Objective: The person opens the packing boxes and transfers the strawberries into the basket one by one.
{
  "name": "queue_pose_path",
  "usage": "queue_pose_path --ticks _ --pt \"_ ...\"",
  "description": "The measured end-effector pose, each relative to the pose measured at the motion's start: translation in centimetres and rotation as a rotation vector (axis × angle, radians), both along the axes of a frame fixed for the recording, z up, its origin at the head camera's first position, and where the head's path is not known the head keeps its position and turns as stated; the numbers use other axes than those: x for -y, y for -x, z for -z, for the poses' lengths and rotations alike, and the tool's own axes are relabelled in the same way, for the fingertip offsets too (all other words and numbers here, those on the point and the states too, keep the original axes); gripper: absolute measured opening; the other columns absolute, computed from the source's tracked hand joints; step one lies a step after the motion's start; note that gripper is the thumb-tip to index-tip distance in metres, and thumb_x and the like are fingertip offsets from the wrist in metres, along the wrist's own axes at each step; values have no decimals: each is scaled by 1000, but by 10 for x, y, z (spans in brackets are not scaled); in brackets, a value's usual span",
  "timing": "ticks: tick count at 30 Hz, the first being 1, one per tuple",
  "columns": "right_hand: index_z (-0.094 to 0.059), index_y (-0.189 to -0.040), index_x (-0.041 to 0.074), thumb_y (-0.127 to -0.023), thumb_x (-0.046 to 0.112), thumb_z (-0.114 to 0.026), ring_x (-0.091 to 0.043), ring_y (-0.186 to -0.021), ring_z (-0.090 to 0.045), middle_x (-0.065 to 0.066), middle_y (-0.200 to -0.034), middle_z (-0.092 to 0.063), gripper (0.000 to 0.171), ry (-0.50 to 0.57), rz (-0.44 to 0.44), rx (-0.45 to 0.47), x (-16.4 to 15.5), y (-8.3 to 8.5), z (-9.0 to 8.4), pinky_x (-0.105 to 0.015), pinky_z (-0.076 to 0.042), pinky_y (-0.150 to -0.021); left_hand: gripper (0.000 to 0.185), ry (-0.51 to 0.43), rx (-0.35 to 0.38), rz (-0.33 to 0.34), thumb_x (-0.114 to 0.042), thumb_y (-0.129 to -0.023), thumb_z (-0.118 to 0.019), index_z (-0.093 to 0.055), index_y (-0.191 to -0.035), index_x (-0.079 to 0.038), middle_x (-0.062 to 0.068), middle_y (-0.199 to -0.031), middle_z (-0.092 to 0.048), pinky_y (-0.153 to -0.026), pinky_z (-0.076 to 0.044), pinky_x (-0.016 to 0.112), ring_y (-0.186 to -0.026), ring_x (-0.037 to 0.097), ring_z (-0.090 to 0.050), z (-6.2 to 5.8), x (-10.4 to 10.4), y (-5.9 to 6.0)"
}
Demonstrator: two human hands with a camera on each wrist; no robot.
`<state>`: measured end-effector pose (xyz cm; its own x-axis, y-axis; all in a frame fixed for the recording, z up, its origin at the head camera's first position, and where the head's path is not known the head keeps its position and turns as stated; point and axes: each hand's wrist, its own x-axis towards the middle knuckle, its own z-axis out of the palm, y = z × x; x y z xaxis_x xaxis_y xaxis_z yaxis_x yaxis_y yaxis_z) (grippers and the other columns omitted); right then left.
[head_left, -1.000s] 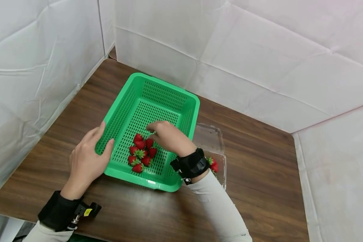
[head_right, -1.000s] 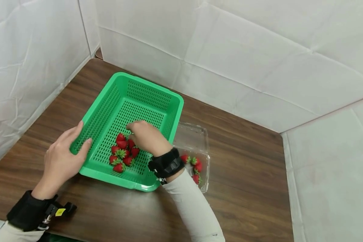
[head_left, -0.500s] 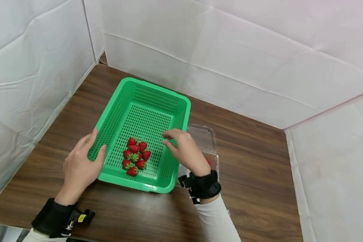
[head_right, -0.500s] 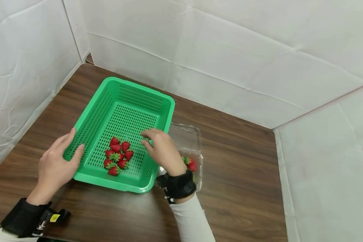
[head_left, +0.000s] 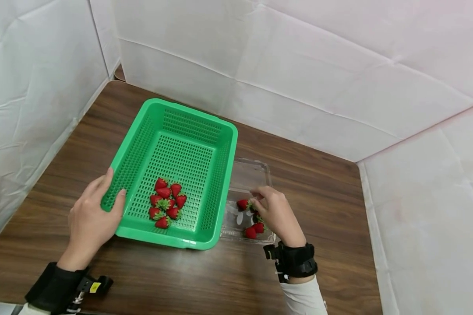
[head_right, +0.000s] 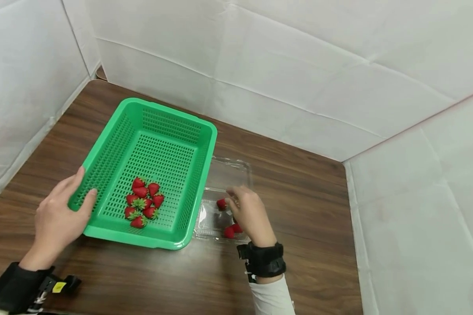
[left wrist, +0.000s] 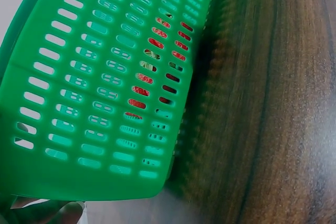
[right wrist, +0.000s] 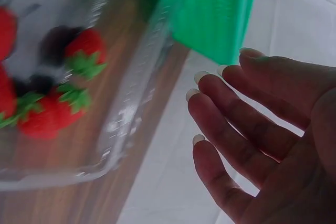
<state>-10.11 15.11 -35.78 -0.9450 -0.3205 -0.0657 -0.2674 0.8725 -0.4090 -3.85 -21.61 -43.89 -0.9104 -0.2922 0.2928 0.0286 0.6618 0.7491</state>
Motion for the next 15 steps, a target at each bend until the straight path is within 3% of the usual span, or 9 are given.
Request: queue_pose_path --ticks 6,12,15 --pt "-66 -119 9 -95 13 -63 -19 -96 -64 -10 -110 -68 25 -5 45 53 -9 -4 11 -36 -54 -83 58 -1 5 -8 -20 -92 -61 -43 -147 -17 23 -133 -56 -45 -26 27 -84 48 -61 1 2 0" --pt "-62 -126 9 -94 12 -64 -20 -95 -62 -12 -113 -67 33 -7 94 108 -11 -6 17 -37 -53 -80 58 -18 -7 0 -19 -92 -62 -43 -147 -17 23 -133 -57 -41 -22 26 -68 42 -59 2 1 0" --pt "-60 -130 9 -93 12 -64 -18 -90 -61 -12 -112 -67 37 -11 97 119 -11 -5 22 -33 -51 -74 59 -25 -23 -1 -18 -91 -63 -44 -147 -16 24 -132 -57 -42 -23 26 -71 44 -60 2 1 1"
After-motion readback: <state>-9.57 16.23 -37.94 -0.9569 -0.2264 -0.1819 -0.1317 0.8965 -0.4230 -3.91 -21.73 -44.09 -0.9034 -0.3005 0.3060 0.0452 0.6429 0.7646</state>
